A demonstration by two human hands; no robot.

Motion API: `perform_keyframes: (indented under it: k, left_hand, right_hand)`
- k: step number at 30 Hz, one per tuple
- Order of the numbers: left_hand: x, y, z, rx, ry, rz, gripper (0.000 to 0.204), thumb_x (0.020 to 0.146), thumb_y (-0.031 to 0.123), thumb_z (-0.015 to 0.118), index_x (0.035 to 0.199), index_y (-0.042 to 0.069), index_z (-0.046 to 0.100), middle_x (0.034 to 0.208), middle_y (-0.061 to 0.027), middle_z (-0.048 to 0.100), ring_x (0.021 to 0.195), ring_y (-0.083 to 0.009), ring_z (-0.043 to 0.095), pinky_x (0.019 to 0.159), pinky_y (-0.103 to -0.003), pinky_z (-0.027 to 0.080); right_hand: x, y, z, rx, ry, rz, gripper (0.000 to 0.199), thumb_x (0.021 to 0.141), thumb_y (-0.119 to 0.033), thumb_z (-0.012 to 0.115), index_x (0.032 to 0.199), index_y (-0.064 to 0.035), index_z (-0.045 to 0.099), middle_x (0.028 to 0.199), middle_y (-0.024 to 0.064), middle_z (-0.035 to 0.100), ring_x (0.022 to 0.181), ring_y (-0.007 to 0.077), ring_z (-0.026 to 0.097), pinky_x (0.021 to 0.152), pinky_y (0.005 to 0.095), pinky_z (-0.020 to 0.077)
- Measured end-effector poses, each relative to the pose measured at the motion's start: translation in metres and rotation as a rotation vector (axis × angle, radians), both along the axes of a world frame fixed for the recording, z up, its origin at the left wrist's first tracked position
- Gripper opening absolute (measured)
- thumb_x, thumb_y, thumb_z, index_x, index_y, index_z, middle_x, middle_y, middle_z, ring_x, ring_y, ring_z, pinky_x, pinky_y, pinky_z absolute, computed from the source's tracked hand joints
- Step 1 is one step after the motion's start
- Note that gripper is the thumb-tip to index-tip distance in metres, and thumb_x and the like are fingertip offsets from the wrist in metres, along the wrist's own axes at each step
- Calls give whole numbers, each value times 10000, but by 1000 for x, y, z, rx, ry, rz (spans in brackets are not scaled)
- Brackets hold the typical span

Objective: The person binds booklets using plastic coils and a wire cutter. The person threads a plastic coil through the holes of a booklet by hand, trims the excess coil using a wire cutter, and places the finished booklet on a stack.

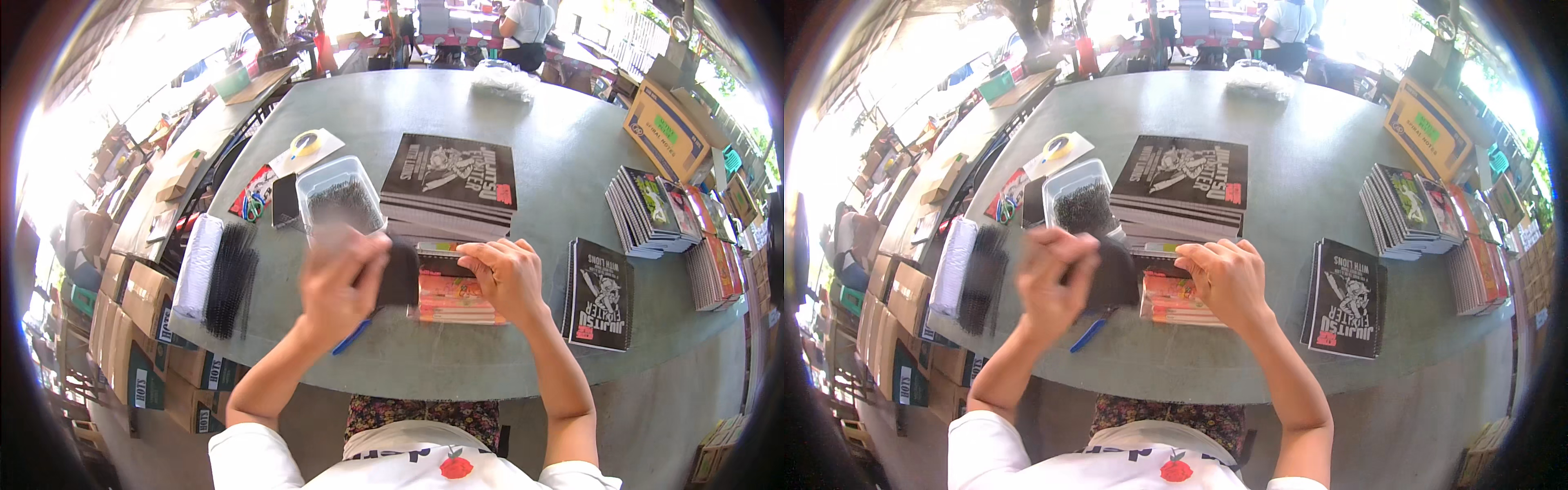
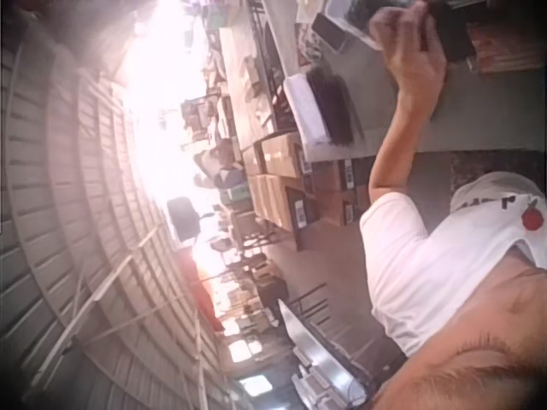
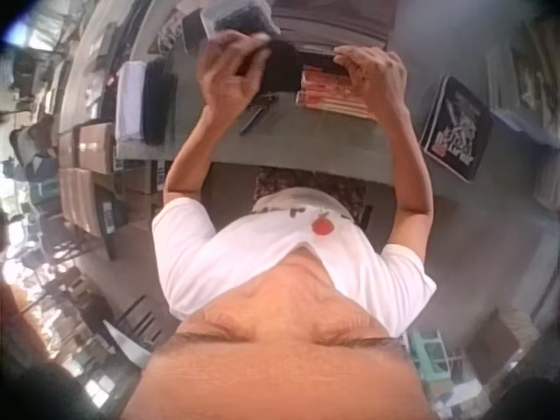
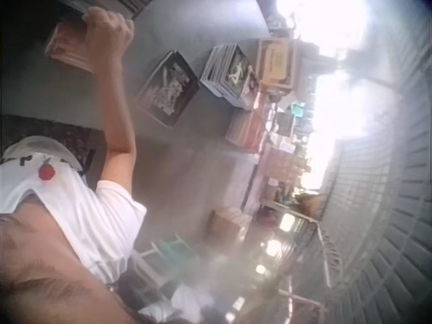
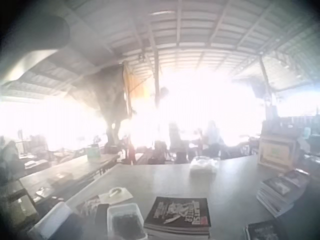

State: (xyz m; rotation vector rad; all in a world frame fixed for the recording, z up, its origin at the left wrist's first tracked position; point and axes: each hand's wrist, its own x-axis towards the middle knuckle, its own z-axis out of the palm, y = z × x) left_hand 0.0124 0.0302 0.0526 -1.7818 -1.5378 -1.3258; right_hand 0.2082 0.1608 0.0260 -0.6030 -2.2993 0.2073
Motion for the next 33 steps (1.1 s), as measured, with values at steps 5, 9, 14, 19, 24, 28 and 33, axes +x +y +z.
perform_keyframes:
  k: [5,9,14,19,24,28,33]
  left_hand:
    - [12,4,-16,-200,-14,-59,252,694,-49,710,921,53,667,896,-78,551,761,-199,543,657,-295,453]
    - [8,2,15,127,-120,152,294,710,-32,712,978,77,659,917,-74,530,804,-206,552,676,-308,466]
    - [21,2,-13,-340,21,-149,246,699,-31,718,927,33,653,926,-76,547,826,-218,562,700,-337,474]
    - [25,12,-13,-177,57,6,215,709,-19,704,907,61,670,912,-85,563,822,-235,557,721,-343,475]
    - [29,22,3,-152,6,-6,220,741,-2,685,943,84,664,908,-87,558,817,-239,550,733,-355,466]
    - [34,20,-22,-495,44,-256,244,742,2,676,969,91,660,919,-101,556,865,-272,555,765,-372,462]
    - [32,27,-10,-194,62,5,264,727,-5,678,973,90,672,914,-107,550,848,-273,555,765,-367,468]
  right_hand:
    - [-3,-6,-3,2,18,5,87,817,-219,652,871,-161,689,716,-19,670,636,145,582,618,292,385]
    - [0,-7,-5,29,25,2,80,802,-203,659,861,-157,688,731,-19,672,643,144,580,617,299,385]
    - [0,-8,-1,14,37,-11,78,799,-194,659,861,-150,676,737,-17,669,656,148,582,620,301,386]
    - [-2,-11,-7,91,40,-15,76,797,-181,656,865,-147,656,738,-12,660,664,153,585,637,304,393]
    - [3,-10,-5,135,-61,-26,120,787,-151,649,905,-130,639,830,0,659,751,160,595,689,316,415]
    - [11,-5,1,98,14,-46,179,772,-126,664,948,-94,667,853,33,666,810,203,624,741,328,460]
    - [35,16,-12,-766,271,184,125,803,-92,692,892,-3,693,856,68,693,752,144,637,687,269,502]
